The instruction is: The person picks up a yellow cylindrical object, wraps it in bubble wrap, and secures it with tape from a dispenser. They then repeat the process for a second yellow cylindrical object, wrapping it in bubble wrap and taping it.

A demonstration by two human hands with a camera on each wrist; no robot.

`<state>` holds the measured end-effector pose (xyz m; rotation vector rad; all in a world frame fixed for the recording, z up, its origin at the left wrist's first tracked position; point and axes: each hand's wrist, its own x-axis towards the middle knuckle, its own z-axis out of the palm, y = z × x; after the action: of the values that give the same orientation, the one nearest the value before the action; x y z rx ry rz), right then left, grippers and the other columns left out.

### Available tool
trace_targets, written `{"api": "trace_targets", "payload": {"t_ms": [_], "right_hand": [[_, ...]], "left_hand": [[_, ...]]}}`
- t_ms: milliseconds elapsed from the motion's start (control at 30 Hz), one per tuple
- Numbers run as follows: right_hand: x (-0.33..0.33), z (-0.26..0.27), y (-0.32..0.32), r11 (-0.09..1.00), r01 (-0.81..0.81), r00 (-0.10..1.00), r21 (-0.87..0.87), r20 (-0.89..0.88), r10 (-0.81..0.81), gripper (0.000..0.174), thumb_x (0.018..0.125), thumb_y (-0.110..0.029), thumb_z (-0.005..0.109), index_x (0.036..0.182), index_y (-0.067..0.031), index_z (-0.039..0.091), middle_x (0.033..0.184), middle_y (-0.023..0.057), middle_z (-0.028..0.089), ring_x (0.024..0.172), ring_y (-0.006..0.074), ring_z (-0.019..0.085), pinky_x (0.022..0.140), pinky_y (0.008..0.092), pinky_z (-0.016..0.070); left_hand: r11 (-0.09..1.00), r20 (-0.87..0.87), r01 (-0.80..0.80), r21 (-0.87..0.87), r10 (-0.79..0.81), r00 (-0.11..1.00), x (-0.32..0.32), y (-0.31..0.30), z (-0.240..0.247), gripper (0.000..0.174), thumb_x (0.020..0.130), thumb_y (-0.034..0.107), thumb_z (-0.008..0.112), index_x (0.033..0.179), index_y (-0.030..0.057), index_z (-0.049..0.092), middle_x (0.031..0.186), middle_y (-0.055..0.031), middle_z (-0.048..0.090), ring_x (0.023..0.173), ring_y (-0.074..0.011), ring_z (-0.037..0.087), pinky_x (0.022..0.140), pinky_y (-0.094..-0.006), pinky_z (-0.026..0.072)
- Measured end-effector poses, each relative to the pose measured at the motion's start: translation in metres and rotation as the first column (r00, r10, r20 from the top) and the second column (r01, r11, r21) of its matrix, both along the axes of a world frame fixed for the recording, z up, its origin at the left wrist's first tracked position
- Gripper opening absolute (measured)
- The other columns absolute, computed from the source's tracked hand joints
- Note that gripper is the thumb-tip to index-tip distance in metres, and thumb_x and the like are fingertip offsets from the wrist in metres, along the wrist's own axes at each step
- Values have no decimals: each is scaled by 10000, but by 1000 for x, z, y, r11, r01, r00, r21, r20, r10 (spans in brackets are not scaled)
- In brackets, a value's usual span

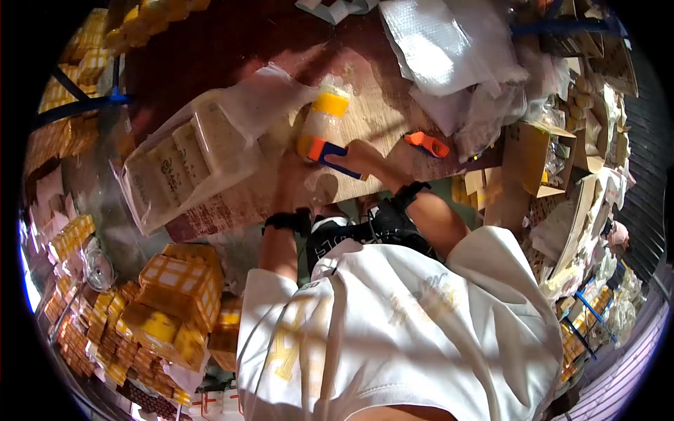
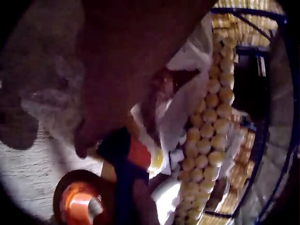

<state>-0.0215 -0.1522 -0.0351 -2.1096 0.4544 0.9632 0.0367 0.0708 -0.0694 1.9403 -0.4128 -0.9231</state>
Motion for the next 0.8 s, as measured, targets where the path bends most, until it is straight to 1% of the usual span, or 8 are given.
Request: {"api": "trace_targets", "payload": {"t_ms": [33, 67, 167, 333, 433, 567, 667, 800], "right_hand": [[-1, -15, 1, 995, -77, 996, -62, 48, 80, 805, 778, -730, 681, 677, 68, 682, 565, 176, 624, 530, 305, 661, 542, 444, 512], [1, -12, 2, 997, -53, 996, -49, 70, 56, 794, 783, -721, 684, 676, 66, 684, 567, 179, 624, 527, 303, 662, 534, 438, 512], [-4, -3, 3, 1000, 12, 999, -1, 34, -12, 760, 787, -709, 692, 705, 47, 705, 582, 167, 635, 528, 291, 664, 526, 429, 508], [-26, -31, -17, 1000, 16, 998, 21, -56, -14, 673, 791, -696, 707, 810, -25, 753, 636, 96, 669, 561, 227, 667, 545, 395, 508], [-31, -4, -25, 1000, 19, 999, 24, -41, -18, 686, 784, -710, 704, 812, -25, 753, 647, 100, 674, 579, 226, 667, 560, 388, 511], [-28, 9, -25, 995, -42, 994, -93, -104, 32, 753, 759, -765, 659, 824, -21, 754, 679, 115, 690, 623, 263, 689, 585, 401, 528], [-25, 19, -14, 984, -36, 984, -175, -177, 5, 748, 776, -733, 641, 841, 4, 746, 715, 134, 708, 675, 276, 722, 627, 394, 560], [-22, 64, -1, 977, 69, 979, -204, -175, -106, 692, 796, -675, 623, 882, 0, 745, 756, 180, 719, 746, 339, 735, 680, 428, 574]], "left_hand": [[995, 96, 24, 93, -33, 995, -2, -3, 8, 1129, 582, 506, 915, 1470, 29, 405, 1432, -211, 500, 1319, -387, 488, 1043, -519, 451], [944, 268, -36, 329, -57, 962, -17, -12, -3, 1119, 580, 504, 917, 1467, 37, 419, 1421, -202, 515, 1310, -376, 500, 1043, -511, 453], [913, 470, -297, 278, 140, 871, -41, -12, -64, 1095, 571, 508, 916, 1448, 45, 453, 1373, -199, 555, 1286, -377, 522, 1051, -494, 448], [953, 386, -153, 260, 42, 921, -25, -8, -57, 961, 598, 458, 930, 1371, 54, 524, 1300, -170, 619, 1209, -344, 587, 997, -468, 488], [930, 343, -130, 344, 4, 939, -20, -17, -40, 898, 603, 433, 942, 1326, 55, 565, 1269, -157, 644, 1170, -333, 620, 965, -464, 513], [885, 286, -124, 449, -11, 958, -18, -21, -33, 903, 596, 430, 948, 1319, 43, 568, 1275, -155, 643, 1177, -337, 616, 972, -464, 510], [849, 212, -92, 520, -24, 977, -20, -22, -30, 1100, 590, 545, 902, 1431, 5, 443, 1386, -184, 559, 1311, -363, 510, 1066, -485, 447], [700, 258, -84, 710, -146, 955, -26, -43, -8, 1022, 611, 547, 887, 1364, -17, 487, 1298, -206, 600, 1214, -384, 570, 1009, -496, 493]]}}
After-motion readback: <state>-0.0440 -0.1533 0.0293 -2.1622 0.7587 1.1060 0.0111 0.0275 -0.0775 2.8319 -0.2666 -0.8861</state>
